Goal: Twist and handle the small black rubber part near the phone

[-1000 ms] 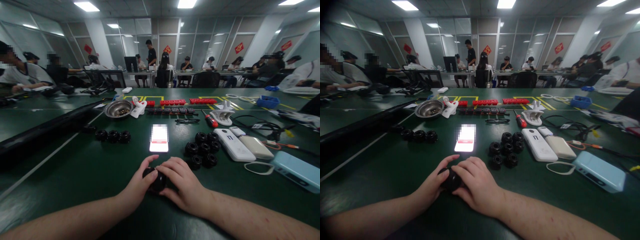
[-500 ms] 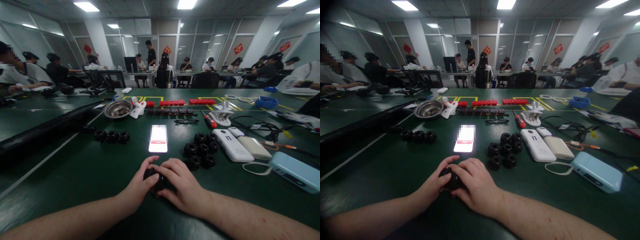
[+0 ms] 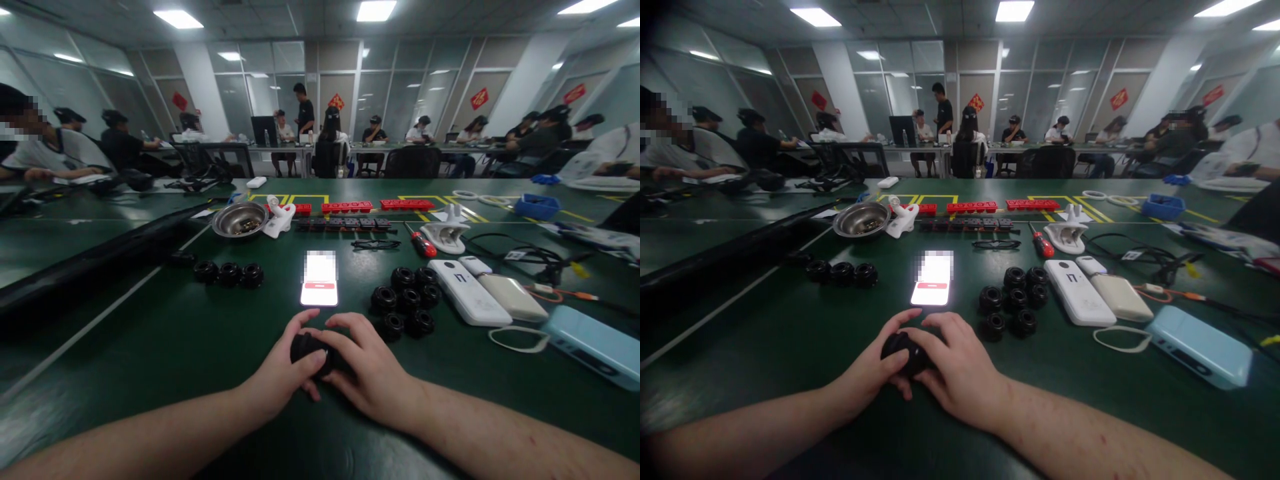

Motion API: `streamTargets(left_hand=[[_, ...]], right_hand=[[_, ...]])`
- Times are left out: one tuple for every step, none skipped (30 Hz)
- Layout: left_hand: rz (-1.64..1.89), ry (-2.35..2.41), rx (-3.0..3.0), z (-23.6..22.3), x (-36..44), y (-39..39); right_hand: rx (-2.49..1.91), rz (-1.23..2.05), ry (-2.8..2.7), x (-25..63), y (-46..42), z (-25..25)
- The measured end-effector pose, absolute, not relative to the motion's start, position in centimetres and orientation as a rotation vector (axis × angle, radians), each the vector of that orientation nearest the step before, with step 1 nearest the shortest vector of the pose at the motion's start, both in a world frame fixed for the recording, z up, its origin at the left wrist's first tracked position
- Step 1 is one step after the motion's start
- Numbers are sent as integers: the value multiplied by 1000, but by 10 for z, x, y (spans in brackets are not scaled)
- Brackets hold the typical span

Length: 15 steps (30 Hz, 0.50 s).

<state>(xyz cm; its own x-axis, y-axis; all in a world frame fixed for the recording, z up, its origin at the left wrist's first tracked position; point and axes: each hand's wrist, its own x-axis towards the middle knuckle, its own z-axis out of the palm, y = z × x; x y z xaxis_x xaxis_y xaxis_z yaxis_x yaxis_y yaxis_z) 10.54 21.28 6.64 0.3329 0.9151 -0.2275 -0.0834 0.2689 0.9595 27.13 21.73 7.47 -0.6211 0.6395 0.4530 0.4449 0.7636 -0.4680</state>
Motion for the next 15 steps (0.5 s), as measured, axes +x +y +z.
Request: streamTargets(left_hand=[[815,1010,1067,67,106,213],[788,1032,1073,68,106,213],[771,1046,1094,68,106,213],[773,1052,1125,69,106,212],[788,1053,1160,69,105,211],[814,1046,1194,70,105,210],[838,1038,1223,71,105,209],[849,1031,1245,72,104,208],[846,1027,1259,72,104,208],[848,1026,1268,73,103,208],[851,1021,1274,73,103,208],[855,1019,1269,73,103,209],[850,1020,1250,72,103,210],[840,1021,1224,71,104,210],[824,1022,1199,70,105,210]], right_hand=[[-782,412,-2352,271,217,74],[-769,414,-2358,271,216,74],[-772,418,-2357,271,217,75],[-793,427,-2350,271,217,75],[-825,436,-2335,270,218,76],[-860,444,-2316,270,219,77],[-892,449,-2301,270,219,77],[-912,452,-2293,270,220,78],[-919,453,-2293,270,220,78],[-910,451,-2301,270,220,77],[-892,445,-2312,270,219,77],[-870,435,-2323,271,219,76],[-841,419,-2330,271,217,76],[-812,399,-2334,271,216,75],[-789,375,-2336,271,215,75]])
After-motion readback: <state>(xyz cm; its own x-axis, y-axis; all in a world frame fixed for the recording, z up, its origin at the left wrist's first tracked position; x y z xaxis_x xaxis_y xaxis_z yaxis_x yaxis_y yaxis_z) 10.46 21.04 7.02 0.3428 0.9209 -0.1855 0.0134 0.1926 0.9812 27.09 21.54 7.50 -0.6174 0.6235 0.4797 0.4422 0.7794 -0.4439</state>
